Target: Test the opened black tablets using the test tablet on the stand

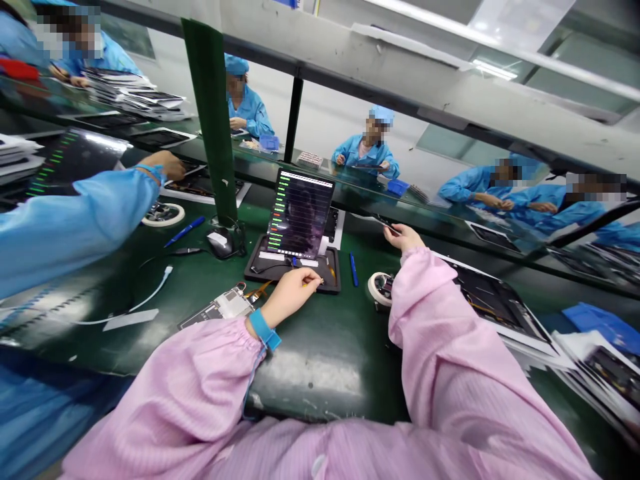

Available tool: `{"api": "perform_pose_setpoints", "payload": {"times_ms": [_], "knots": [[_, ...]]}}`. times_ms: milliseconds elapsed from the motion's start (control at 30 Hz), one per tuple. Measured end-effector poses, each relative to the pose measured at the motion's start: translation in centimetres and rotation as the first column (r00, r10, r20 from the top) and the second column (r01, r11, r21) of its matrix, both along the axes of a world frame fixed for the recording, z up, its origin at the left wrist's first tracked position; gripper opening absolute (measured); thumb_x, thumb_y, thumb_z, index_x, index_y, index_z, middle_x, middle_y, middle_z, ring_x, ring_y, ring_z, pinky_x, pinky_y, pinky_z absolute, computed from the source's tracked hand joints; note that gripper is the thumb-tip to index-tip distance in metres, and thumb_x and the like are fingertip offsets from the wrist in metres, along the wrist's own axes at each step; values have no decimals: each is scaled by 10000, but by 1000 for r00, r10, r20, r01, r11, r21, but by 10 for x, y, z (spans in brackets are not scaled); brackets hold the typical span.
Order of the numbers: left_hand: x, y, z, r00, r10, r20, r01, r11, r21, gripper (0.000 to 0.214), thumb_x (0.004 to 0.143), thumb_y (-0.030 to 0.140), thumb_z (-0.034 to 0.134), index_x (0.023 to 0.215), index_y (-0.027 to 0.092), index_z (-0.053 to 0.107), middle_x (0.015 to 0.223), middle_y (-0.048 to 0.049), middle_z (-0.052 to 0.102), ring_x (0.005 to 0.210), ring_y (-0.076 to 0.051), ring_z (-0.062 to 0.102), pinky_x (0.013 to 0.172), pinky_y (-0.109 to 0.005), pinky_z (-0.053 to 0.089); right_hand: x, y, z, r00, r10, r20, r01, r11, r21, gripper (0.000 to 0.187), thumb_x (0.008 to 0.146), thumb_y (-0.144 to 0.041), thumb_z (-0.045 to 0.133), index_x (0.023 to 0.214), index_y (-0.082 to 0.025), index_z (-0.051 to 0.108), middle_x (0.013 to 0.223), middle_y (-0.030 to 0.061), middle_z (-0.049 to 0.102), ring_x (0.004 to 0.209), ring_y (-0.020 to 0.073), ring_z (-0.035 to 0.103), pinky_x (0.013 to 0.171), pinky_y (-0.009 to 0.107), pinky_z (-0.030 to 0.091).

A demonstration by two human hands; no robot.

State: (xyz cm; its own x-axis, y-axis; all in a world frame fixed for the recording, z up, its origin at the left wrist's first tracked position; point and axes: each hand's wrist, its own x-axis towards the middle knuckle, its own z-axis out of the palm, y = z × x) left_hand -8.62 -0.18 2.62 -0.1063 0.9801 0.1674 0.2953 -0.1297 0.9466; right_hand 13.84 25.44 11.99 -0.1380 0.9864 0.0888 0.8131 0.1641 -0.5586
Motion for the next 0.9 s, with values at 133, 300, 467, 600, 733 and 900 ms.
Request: {"api": "perform_pose_setpoints", "payload": {"times_ms": [133, 300, 467, 600, 733, 900], "knots": [[0, 1, -4, 1000, 7, -25, -6, 999, 31, 154, 802, 279, 569, 789, 158, 662, 719, -38, 675, 705, -176, 629, 712, -289, 490, -17, -46, 35, 937, 9, -349, -35, 997, -69, 178, 950, -193, 477, 1065, -123, 595, 1073, 84, 626, 969, 172, 625, 827, 321, 567], [-18, 5, 3, 989, 142, 32, -144, 988, 57, 177, 787, 305, 572, 813, 150, 654, 691, -30, 652, 654, -159, 597, 660, -272, 466, 3, -185, 61, 359, -37, -933, -229, 965, -127, 136, 843, -81, 531, 837, -190, 613, 914, 21, 661, 966, 118, 634, 871, 200, 557], [-54, 5, 19, 913, 306, 269, -339, 937, 83, 202, 742, 332, 635, 788, 136, 641, 660, -3, 615, 585, -109, 540, 585, -222, 422, 19, -321, 26, 296, -332, -896, -363, 828, -427, 132, 772, -149, 668, 882, -222, 660, 959, 32, 688, 997, 194, 649, 819, 278, 602], [-61, 1, 28, 868, 350, 352, -395, 916, 63, 130, 750, 254, 638, 784, 129, 633, 639, 15, 592, 549, -73, 507, 567, -192, 409, -3, -367, -31, 244, -512, -823, -421, 709, -566, 267, 797, -189, 669, 1053, -258, 643, 1109, 18, 670, 1116, 215, 600, 909, 366, 574], [-48, -6, 28, 919, 253, 303, -273, 962, 23, 110, 785, 220, 623, 804, 113, 643, 635, 8, 601, 525, -58, 502, 512, -169, 381, -27, -379, -64, 234, -544, -806, -566, 598, -568, 232, 875, -313, 592, 1092, -234, 619, 1130, 45, 662, 1132, 195, 588, 934, 363, 534], [-31, -23, 25, 991, -11, 133, 27, 992, -121, 124, 758, 209, 652, 825, 111, 691, 670, -29, 662, 535, -75, 548, 502, -177, 433, -25, -365, -64, 575, -222, -787, -795, 73, -602, 407, 903, -516, 500, 995, -145, 639, 910, 111, 682, 848, 195, 658, 688, 314, 518]]}}
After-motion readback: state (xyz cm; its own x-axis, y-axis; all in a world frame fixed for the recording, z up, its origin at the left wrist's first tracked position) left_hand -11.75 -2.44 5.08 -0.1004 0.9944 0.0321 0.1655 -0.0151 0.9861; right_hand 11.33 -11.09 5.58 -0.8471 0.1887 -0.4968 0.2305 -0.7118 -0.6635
